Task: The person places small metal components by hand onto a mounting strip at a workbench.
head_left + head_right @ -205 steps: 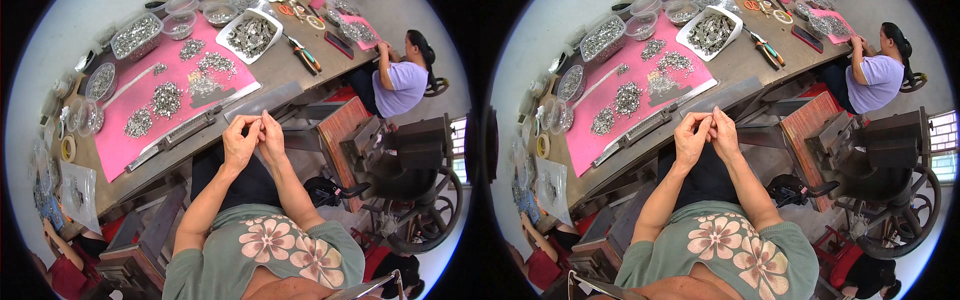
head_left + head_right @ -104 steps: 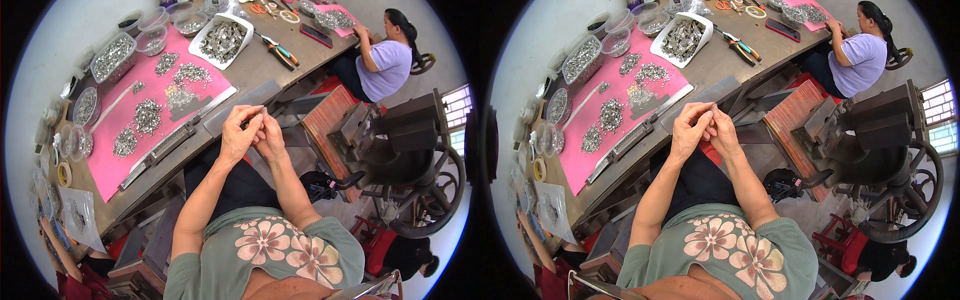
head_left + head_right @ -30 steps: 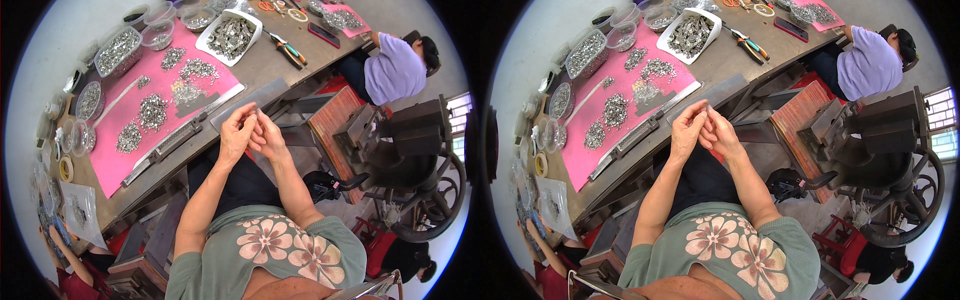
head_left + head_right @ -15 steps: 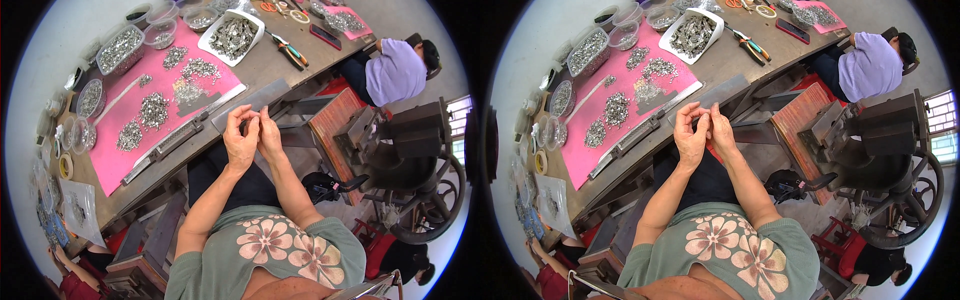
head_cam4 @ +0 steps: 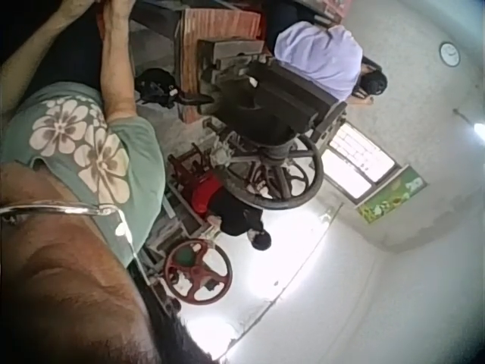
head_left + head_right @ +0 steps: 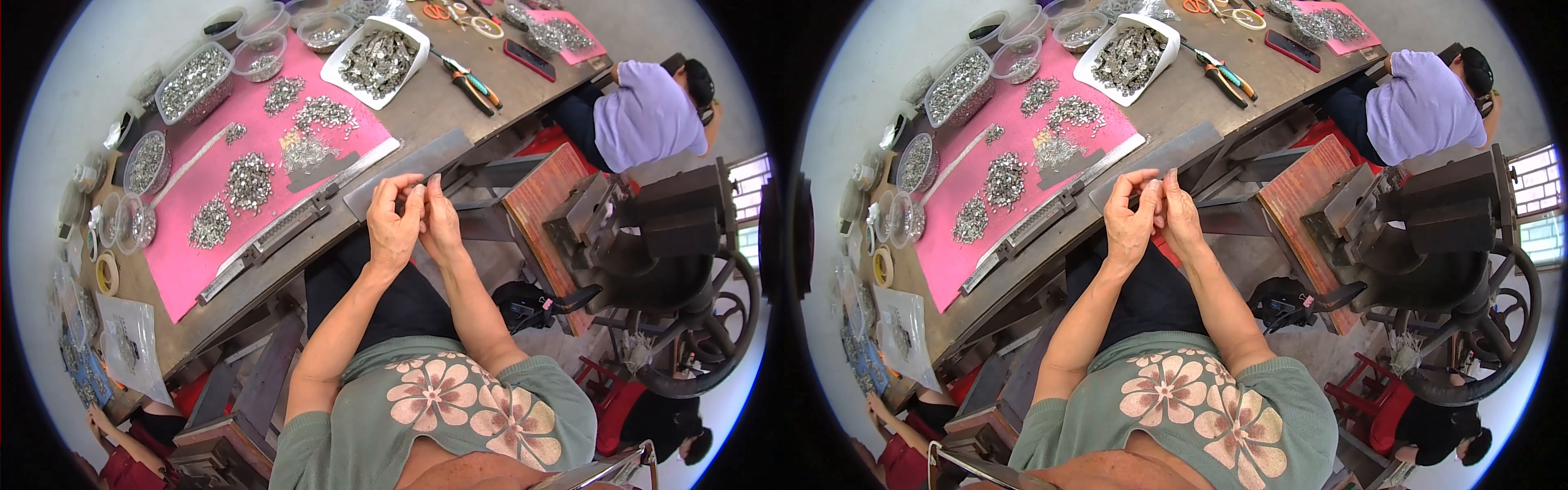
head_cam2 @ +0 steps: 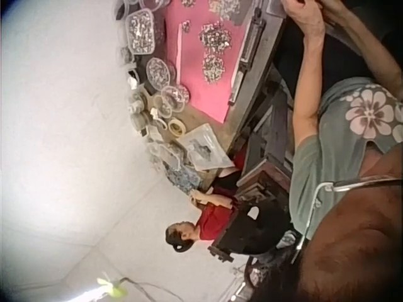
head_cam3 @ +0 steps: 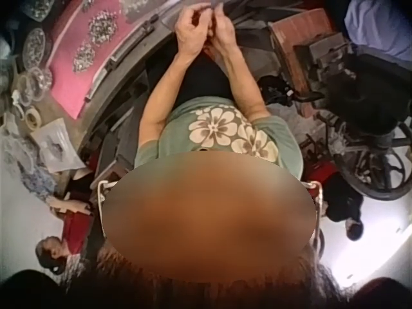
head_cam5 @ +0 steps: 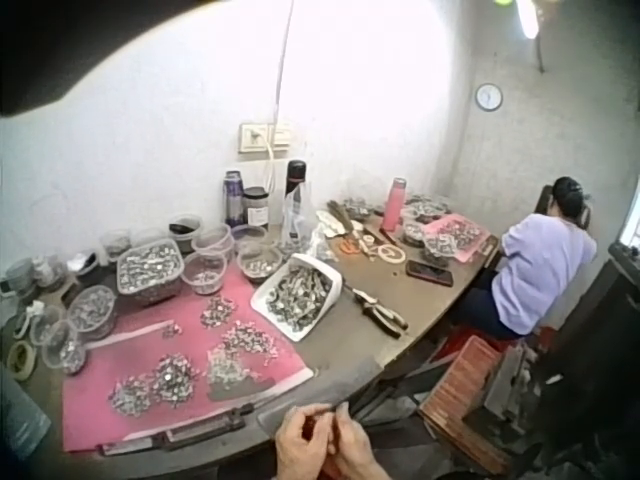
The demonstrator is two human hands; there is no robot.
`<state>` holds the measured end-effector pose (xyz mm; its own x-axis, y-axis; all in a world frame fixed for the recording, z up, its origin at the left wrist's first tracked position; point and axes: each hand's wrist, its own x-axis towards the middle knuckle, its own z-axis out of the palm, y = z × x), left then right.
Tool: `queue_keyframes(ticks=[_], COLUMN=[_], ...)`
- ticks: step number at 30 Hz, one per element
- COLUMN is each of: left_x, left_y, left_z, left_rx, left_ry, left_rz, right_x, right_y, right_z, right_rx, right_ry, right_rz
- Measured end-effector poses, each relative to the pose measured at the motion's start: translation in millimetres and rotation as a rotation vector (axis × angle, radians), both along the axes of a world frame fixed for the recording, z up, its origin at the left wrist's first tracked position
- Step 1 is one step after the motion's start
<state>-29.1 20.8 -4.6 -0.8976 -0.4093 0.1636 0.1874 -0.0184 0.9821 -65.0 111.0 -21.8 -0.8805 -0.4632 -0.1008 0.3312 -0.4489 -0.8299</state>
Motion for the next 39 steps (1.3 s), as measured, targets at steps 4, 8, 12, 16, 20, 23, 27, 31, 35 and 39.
queue_keyframes(ticks=[4,8,12,16,20,23,27,31,35,39], left_x=[0.8,0.6,1.5,2.1,3.5,2.8,3.7,4.5,6.2,10.4], left_y=[1.6,0.0,-1.5,-1.2,-1.8,-2.4,-0.3,9.9,11.6,15.8], left_z=[5.7,9.5,10.0,10.2,8.0,2.8,-2.2,-8.5,-14.2,-8.9], left_rx=[-0.091,0.139,0.183,0.217,0.205,0.142,0.024,0.122,-0.205,-0.039], left_ry=[0.03,-0.045,-0.081,-0.077,-0.076,-0.064,0.01,0.038,0.167,0.197], left_rz=[0.038,-0.037,-0.064,-0.076,-0.074,-0.078,-0.108,-0.023,0.163,0.12], right_x=[1.9,3.9,6.0,5.1,5.6,5.9,0.7,-2.8,10.4,11.5], right_y=[1.6,-0.2,-0.4,1.4,-2.2,-1.9,-0.8,0.2,-14.7,-8.9], right_z=[-3.6,1.6,1.3,-6.0,-1.8,2.7,-1.2,-15.8,26.0,23.2], right_rx=[-0.014,0.0,0.02,-0.038,0.061,0.051,-0.079,-0.306,-0.049,0.015], right_ry=[-0.069,-0.072,-0.042,-0.07,-0.078,-0.056,0.006,-0.014,-0.278,-0.149], right_rz=[-0.038,-0.033,-0.017,0.013,-0.033,-0.007,0.025,0.129,-0.113,-0.059])
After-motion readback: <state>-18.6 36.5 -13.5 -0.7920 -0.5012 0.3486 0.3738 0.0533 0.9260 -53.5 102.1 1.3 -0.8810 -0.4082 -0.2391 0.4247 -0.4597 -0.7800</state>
